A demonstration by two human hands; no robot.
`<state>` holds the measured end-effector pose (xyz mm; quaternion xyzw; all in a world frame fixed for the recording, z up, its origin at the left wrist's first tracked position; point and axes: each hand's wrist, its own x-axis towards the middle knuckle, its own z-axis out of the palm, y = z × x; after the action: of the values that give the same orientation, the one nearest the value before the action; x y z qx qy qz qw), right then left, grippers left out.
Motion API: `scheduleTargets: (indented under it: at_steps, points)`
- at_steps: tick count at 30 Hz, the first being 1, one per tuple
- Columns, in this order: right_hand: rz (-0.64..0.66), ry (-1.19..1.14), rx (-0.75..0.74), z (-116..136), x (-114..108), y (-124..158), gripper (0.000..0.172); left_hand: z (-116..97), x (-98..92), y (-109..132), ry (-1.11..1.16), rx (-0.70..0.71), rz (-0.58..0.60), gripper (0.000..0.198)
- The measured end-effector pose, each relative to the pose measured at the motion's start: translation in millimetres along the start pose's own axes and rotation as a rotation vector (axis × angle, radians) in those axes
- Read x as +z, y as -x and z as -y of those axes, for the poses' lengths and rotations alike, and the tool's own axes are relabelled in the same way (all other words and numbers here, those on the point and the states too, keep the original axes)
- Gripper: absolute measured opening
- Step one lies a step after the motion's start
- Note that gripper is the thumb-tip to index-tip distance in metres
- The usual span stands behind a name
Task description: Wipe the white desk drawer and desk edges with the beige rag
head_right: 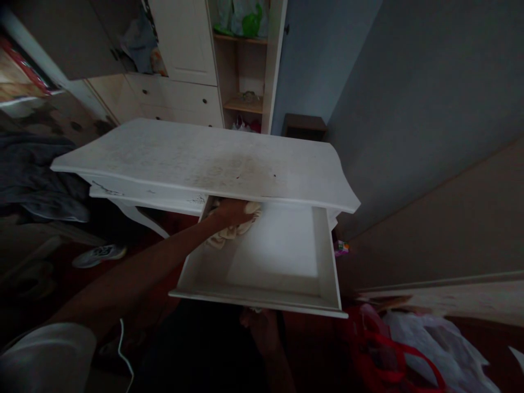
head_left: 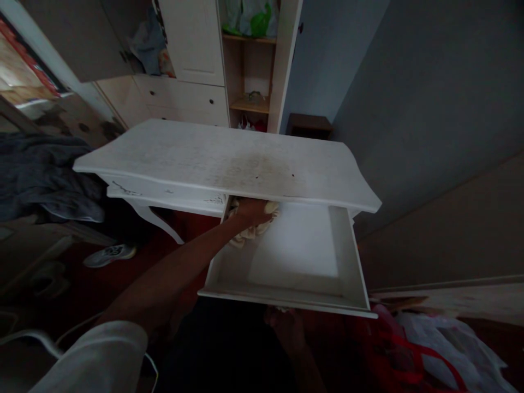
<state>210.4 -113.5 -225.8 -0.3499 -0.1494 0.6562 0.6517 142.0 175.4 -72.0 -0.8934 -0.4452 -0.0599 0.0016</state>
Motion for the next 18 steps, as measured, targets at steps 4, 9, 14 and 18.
scheduleTargets:
  at_steps: [4, 9, 14, 18]
  points:
    - [-0.006, -0.037, 0.012, -2, -3, -1, 0.040, -20, -0.2, 5, -0.028, 0.143, 0.040, 0.050]
    - [-0.013, -0.069, 0.034, 3, 0, 0, 0.040, -60, 10.3, -4, -0.011, 0.362, 0.010, 0.048]
    - [-0.012, -0.088, 0.015, 4, 4, 0, 0.040, -98, 12.8, -23, 0.019, 0.432, 0.029, 0.043]
    - [0.008, -0.099, -0.027, -4, -1, -2, 0.036, -123, 9.1, -37, 0.043, 0.346, 0.066, 0.036]
